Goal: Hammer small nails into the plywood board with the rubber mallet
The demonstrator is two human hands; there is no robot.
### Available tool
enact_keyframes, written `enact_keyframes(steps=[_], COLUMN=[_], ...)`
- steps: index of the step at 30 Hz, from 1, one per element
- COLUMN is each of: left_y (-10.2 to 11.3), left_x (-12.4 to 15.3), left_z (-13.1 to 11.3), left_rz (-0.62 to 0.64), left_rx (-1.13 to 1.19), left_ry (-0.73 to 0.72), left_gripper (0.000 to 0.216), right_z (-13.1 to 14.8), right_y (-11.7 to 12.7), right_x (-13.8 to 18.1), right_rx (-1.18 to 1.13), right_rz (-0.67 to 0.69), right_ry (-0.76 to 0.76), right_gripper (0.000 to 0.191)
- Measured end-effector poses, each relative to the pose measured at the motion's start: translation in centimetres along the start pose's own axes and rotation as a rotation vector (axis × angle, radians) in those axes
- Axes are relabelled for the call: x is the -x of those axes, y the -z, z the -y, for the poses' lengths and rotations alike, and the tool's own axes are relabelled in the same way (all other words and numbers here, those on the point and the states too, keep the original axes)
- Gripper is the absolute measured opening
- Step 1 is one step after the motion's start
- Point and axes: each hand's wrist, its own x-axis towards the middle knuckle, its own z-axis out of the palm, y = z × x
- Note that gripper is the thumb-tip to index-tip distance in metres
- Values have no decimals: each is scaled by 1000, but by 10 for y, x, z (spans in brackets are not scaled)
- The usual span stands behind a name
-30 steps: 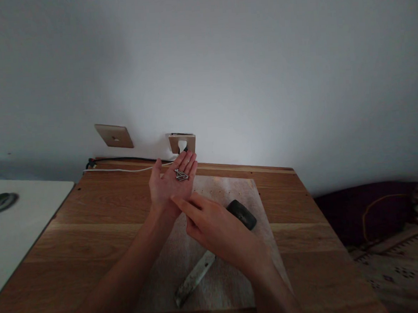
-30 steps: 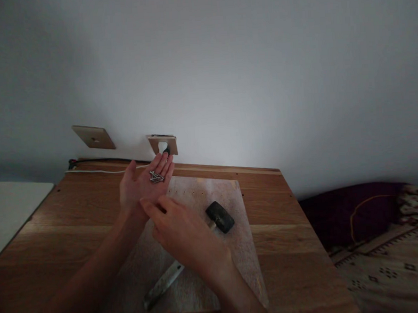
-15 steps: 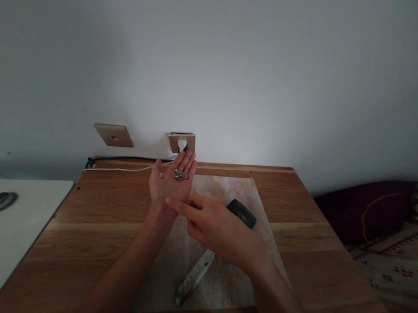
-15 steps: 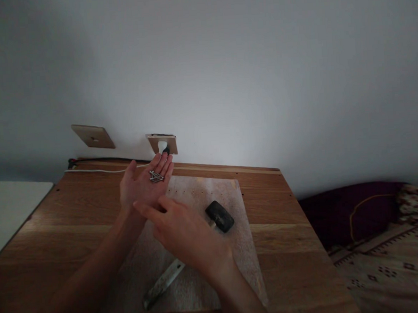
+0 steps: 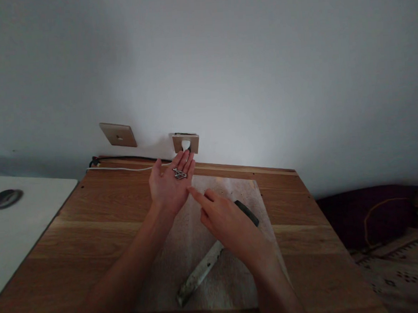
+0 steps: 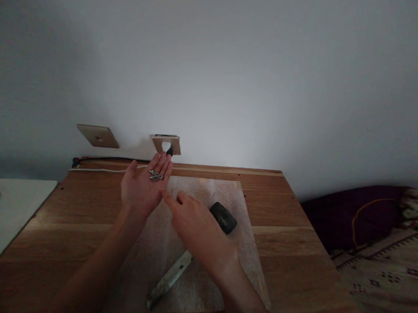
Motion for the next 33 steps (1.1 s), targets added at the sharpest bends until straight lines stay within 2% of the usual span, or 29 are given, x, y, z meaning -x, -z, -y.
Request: enact_keyframes(steps=[2, 6, 11, 15, 17, 20, 22, 25, 29, 33], left_y=[1, 1, 0, 0, 1, 1, 0, -1, -3, -3], left_x=[0, -2, -1, -1, -2, -1, 0, 1, 4, 4], left_z=[-1, -2, -3, -1, 0, 1, 0, 0, 1, 2], left_rz=[10, 10, 0, -16, 3, 25, 24, 20, 43, 45], left_rx=[8, 12, 7, 14, 2, -36, -50, -39, -17, -5], left_ry=[-1, -10, 3, 1, 6, -3, -6, 0, 11, 8], left_gripper=[50, 50, 48, 49, 49, 49, 50, 51, 49, 48], right_z=[0, 4, 4, 8, 9, 7, 6, 7, 5, 7], right_y=[0, -3, -6, -6, -6, -7, -9, -13, -14, -12], right_x=[-1, -1, -2, -4, -5, -7, -7, -9, -11, -9], right_rx=[-10, -92, 26, -19, 56, 142, 102, 84, 138, 35], right_rz=[-5, 68, 16, 78, 100, 47, 41, 101, 48, 78], right_ry=[-7, 148, -30, 102, 40, -129, -81, 26, -123, 54], right_gripper=[68, 74, 77, 81, 82, 82, 83, 85, 89, 87])
